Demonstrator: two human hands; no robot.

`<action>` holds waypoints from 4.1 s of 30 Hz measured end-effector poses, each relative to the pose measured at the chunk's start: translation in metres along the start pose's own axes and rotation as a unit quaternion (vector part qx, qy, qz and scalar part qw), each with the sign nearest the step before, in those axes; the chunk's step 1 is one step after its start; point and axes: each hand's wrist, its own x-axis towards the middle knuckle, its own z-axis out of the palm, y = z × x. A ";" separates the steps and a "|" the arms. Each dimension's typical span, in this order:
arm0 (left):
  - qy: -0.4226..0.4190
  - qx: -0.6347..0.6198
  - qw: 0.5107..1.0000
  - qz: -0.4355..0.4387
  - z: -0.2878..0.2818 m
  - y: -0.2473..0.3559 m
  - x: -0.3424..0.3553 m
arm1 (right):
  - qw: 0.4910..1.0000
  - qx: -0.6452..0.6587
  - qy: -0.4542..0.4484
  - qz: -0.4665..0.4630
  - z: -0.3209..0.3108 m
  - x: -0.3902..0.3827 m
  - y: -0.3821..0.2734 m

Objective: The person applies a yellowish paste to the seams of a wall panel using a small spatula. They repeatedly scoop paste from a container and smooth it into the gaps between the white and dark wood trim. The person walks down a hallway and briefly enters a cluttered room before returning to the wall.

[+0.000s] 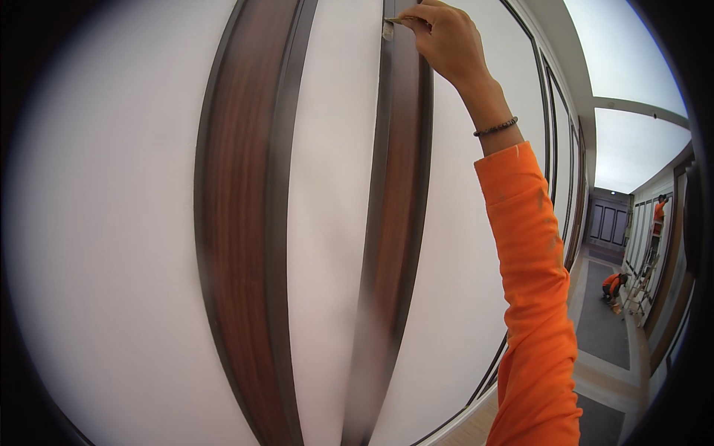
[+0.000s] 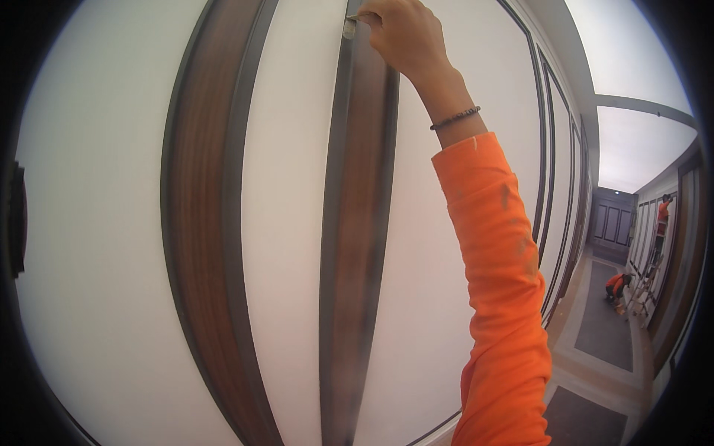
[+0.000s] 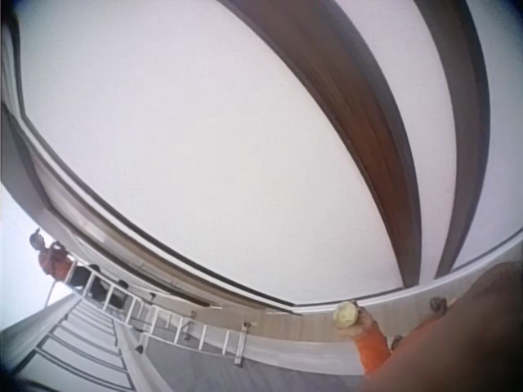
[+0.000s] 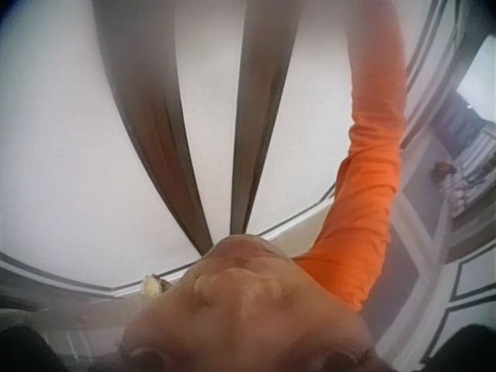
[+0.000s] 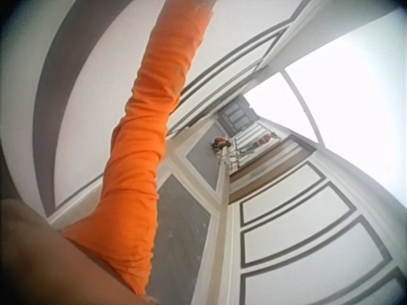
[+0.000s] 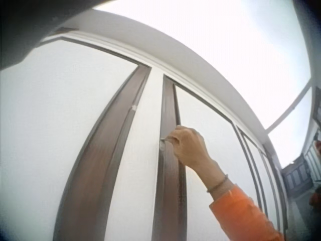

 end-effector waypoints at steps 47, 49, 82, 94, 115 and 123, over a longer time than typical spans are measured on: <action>-0.028 0.041 0.999 0.003 -0.064 0.034 0.043 | 0.994 -0.027 0.029 -0.102 0.013 -0.035 0.009; -0.028 0.042 0.999 0.005 -0.064 0.034 0.043 | 0.999 0.012 -0.019 -0.042 -0.008 -0.021 0.008; -0.034 0.055 0.998 0.027 -0.074 0.045 0.044 | 0.998 0.009 -0.015 -0.054 -0.001 -0.032 0.011; -0.037 0.056 0.997 0.038 -0.078 0.047 0.046 | 0.998 0.054 0.033 -0.012 -0.007 -0.026 0.025; -0.024 0.050 0.996 0.065 -0.092 0.048 0.039 | 0.998 -0.018 0.053 -0.027 0.025 -0.050 -0.002; -0.032 0.052 0.996 0.072 -0.072 0.036 0.031 | 0.998 0.018 0.051 -0.016 -0.003 -0.010 0.023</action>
